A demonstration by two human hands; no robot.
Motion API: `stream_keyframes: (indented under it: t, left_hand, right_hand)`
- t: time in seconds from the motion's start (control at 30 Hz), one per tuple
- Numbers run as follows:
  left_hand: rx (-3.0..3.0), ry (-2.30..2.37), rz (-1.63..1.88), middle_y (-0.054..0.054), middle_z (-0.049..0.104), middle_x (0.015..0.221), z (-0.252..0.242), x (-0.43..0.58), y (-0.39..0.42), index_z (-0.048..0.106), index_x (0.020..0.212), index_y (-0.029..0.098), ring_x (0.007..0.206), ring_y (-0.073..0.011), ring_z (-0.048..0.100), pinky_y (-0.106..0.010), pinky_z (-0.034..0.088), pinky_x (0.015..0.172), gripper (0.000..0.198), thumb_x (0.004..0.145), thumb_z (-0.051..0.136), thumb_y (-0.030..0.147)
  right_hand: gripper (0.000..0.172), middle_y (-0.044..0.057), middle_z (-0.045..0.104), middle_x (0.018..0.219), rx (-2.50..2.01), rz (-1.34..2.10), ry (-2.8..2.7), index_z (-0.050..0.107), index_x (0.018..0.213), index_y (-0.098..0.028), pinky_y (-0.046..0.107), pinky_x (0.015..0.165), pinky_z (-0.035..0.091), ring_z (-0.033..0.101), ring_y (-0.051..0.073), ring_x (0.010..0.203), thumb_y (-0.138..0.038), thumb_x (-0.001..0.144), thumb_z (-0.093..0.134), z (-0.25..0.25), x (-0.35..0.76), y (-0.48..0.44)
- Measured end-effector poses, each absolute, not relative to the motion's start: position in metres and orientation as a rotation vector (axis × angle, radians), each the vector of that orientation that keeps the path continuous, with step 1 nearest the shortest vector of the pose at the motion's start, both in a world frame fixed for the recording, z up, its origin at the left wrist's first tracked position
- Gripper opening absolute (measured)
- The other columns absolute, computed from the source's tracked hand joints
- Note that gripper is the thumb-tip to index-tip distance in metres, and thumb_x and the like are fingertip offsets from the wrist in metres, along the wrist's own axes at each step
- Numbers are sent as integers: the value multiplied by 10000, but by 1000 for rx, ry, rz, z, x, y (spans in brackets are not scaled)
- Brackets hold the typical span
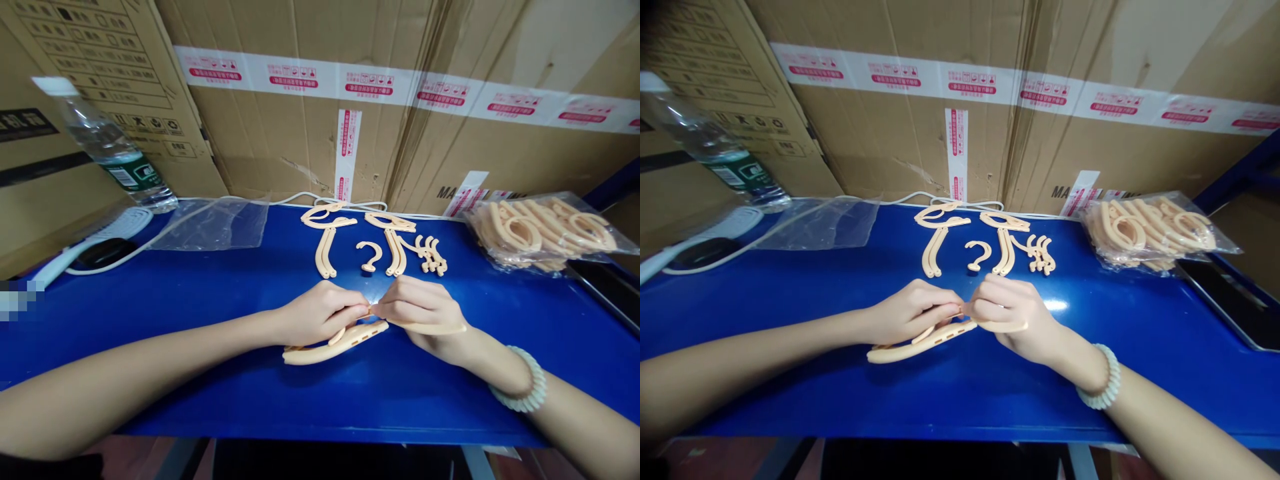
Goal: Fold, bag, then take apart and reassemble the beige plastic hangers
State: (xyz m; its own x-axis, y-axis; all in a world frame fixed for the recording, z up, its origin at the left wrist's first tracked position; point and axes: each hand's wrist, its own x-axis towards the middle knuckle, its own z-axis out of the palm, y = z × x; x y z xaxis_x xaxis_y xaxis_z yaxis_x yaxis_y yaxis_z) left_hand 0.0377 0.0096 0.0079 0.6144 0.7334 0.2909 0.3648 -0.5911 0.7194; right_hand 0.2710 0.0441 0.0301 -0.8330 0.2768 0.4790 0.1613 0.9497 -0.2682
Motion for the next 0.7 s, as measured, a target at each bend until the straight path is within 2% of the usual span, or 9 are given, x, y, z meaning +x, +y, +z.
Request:
stream_keyframes:
  t: [0.23,0.3,0.37,0.43,0.5,0.53,0.57,0.63,0.7]
  left_hand:
    - [2099,841,729,-4,653,661,7,37,11,632,819,159,584,-107,584,-202,428,612,314,1018,404,241]
    - [1954,824,695,-5,658,665,8,36,11,618,813,157,565,-102,600,-193,441,583,324,1025,408,285]
    - [1745,822,667,-10,665,678,8,36,11,600,836,156,511,-100,603,-191,444,520,342,1031,415,366]
    - [1544,808,688,-29,684,709,6,36,11,594,884,153,476,-107,606,-196,451,471,372,1020,437,461]
    - [1406,749,752,-65,708,762,4,36,13,602,952,142,508,-129,636,-208,478,467,404,979,505,534]
    - [1343,704,784,-82,716,785,3,36,15,603,984,136,532,-145,654,-216,497,471,417,950,554,549]
    - [1278,658,813,-96,721,802,2,36,16,601,1004,131,554,-160,670,-226,516,475,423,920,605,546]
    - [1152,601,851,-109,728,814,-1,37,19,594,1019,128,575,-184,686,-249,549,474,404,873,683,494]
    - [1061,594,883,-111,732,804,-2,37,21,590,1003,128,573,-195,690,-266,569,467,347,853,710,417]
  right_hand:
    - [252,49,681,789,-231,36,-2542,696,859,-221,321,587,453,606,176,701,-163,1008,501,36,269,38]
    - [234,56,703,840,-271,106,-2500,704,923,-238,330,630,491,640,187,751,-166,1008,498,44,270,36]
    - [236,70,721,901,-383,217,-2394,698,990,-244,356,736,529,668,205,832,-170,1013,475,53,272,40]
    - [191,85,732,962,-572,251,-2238,686,940,-241,379,792,537,672,229,894,-193,995,510,59,279,51]
    - [127,103,729,1039,-820,280,-2119,673,904,-227,367,735,541,671,247,892,-243,963,562,60,288,70]
    - [112,109,724,1057,-955,308,-2097,673,958,-214,353,692,538,670,244,855,-257,949,570,59,294,80]
    - [172,104,725,1001,-1068,313,-2091,666,1061,-193,345,665,532,664,235,790,-255,931,573,57,300,90]
    - [401,58,711,809,-1276,248,-2126,593,1274,-132,345,679,519,646,223,696,-229,884,582,53,312,108]
    - [491,41,699,730,-1458,153,-2177,556,1340,-83,345,724,506,652,229,697,-196,862,563,49,320,121]
